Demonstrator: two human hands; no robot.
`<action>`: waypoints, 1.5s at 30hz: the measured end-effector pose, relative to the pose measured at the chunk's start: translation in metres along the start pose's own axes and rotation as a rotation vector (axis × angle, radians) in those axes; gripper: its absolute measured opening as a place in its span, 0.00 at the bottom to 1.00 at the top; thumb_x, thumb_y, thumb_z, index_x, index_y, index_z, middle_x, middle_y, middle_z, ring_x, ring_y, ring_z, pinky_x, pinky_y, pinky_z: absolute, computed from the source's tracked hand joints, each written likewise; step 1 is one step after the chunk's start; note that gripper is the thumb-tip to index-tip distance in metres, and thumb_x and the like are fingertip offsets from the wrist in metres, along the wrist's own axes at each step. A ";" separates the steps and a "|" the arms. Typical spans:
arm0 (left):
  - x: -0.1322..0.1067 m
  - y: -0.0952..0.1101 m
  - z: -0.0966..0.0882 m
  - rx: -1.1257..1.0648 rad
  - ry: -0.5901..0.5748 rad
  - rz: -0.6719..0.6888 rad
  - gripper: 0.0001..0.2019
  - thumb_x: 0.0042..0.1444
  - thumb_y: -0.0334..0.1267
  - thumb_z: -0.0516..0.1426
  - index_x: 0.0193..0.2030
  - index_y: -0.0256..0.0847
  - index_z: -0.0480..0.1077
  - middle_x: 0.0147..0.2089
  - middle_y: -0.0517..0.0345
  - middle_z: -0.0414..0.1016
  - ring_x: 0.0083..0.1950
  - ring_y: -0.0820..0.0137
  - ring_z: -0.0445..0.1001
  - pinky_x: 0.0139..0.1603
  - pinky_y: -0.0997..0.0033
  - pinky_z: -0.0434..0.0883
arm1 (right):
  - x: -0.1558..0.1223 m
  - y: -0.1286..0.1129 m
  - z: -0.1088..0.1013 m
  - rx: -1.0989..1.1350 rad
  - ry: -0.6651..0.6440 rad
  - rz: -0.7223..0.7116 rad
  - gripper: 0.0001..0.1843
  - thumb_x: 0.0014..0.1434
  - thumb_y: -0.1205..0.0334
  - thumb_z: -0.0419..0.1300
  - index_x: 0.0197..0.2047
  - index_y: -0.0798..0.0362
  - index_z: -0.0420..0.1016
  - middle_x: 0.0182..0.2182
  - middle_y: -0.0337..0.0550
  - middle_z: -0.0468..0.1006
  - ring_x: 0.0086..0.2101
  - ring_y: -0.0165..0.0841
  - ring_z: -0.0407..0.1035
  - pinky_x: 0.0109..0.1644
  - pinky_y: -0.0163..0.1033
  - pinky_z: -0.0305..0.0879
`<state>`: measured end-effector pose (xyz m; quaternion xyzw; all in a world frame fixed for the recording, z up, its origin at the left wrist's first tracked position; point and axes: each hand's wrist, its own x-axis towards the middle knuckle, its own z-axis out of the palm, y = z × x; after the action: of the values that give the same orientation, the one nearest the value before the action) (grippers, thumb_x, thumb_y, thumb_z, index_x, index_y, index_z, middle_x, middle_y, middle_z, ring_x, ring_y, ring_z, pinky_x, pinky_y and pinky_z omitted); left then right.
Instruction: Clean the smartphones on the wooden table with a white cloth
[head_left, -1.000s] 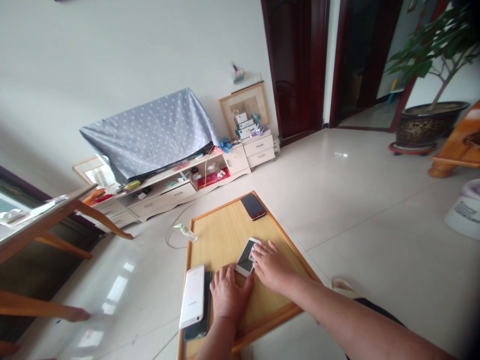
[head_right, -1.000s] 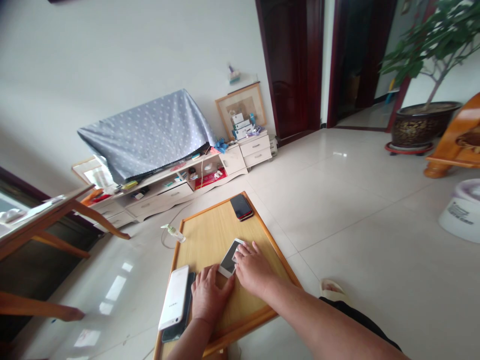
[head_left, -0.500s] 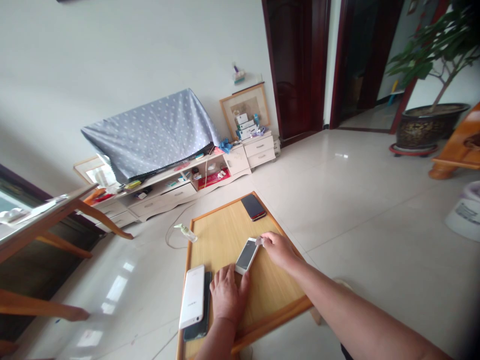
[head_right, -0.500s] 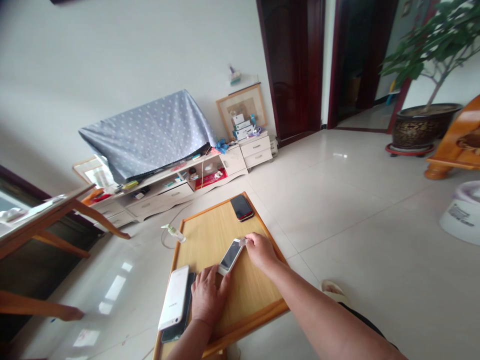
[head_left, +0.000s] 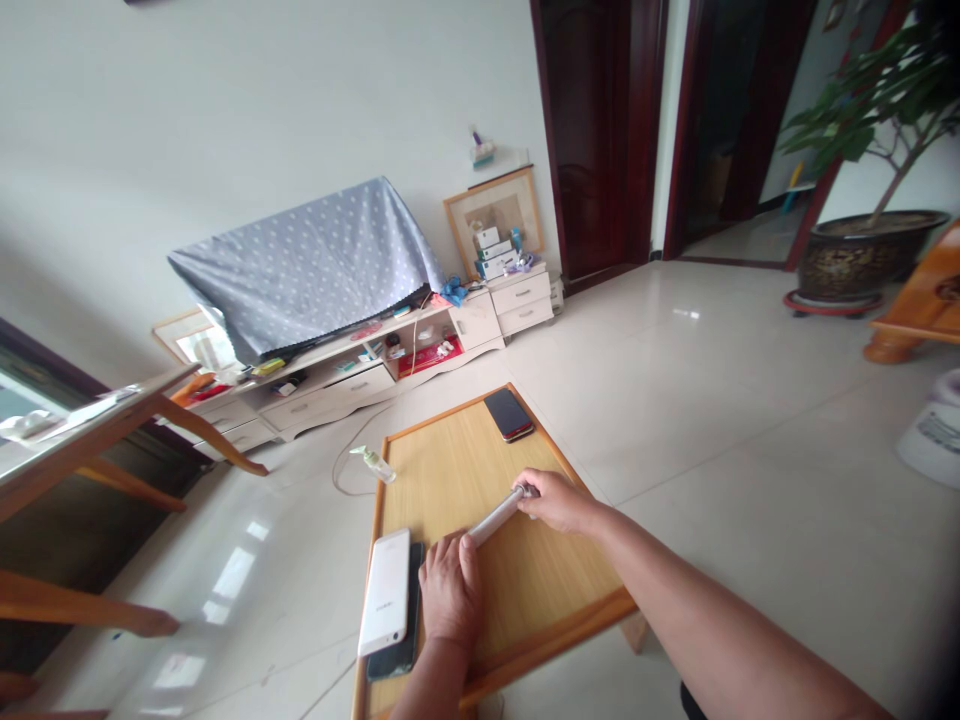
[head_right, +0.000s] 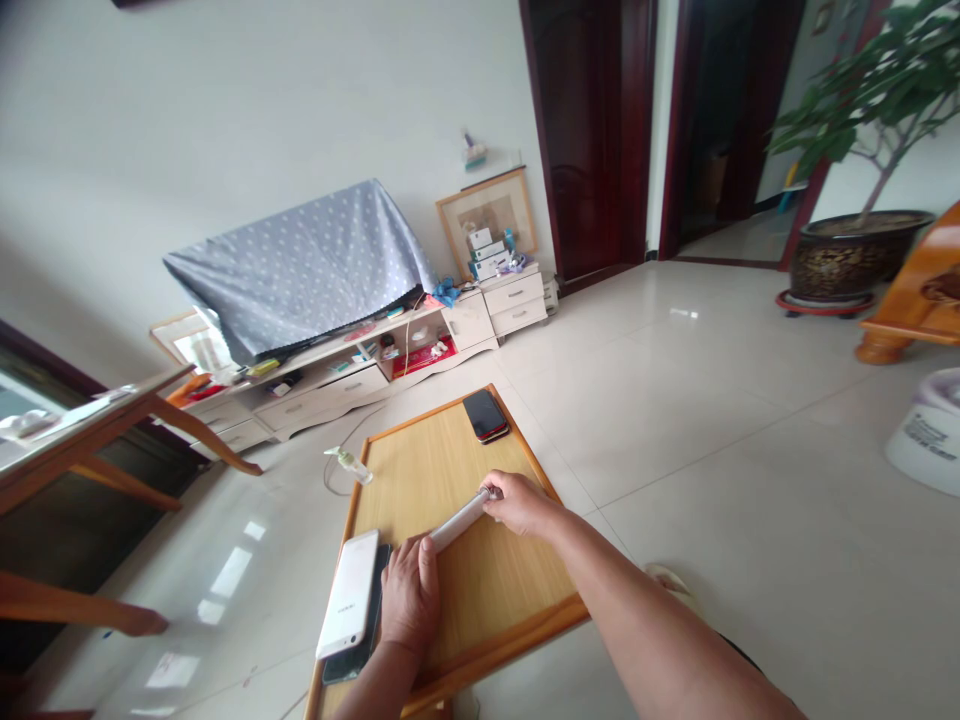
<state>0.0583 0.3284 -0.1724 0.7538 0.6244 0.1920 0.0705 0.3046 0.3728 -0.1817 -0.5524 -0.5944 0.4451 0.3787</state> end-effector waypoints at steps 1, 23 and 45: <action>0.000 -0.001 0.001 0.014 0.000 -0.001 0.24 0.72 0.47 0.38 0.48 0.47 0.74 0.49 0.54 0.77 0.52 0.61 0.73 0.53 0.60 0.67 | 0.000 0.001 -0.002 0.034 -0.032 0.012 0.10 0.54 0.61 0.65 0.41 0.50 0.76 0.28 0.35 0.77 0.28 0.31 0.70 0.32 0.33 0.61; -0.001 0.011 -0.002 0.116 -0.057 0.024 0.27 0.57 0.59 0.57 0.58 0.47 0.71 0.52 0.51 0.73 0.55 0.56 0.68 0.59 0.58 0.62 | 0.005 -0.003 0.011 -0.028 0.156 0.153 0.11 0.55 0.54 0.64 0.28 0.52 0.73 0.22 0.36 0.73 0.25 0.30 0.64 0.29 0.33 0.53; -0.001 0.008 0.000 0.129 -0.053 0.006 0.30 0.57 0.65 0.56 0.58 0.46 0.71 0.53 0.49 0.73 0.56 0.55 0.69 0.57 0.58 0.63 | -0.014 -0.018 0.014 -0.320 0.307 -0.156 0.13 0.59 0.71 0.54 0.41 0.48 0.78 0.39 0.39 0.81 0.38 0.33 0.74 0.41 0.34 0.64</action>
<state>0.0659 0.3256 -0.1695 0.7635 0.6312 0.1315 0.0375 0.2872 0.3572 -0.1690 -0.6190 -0.6336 0.2254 0.4057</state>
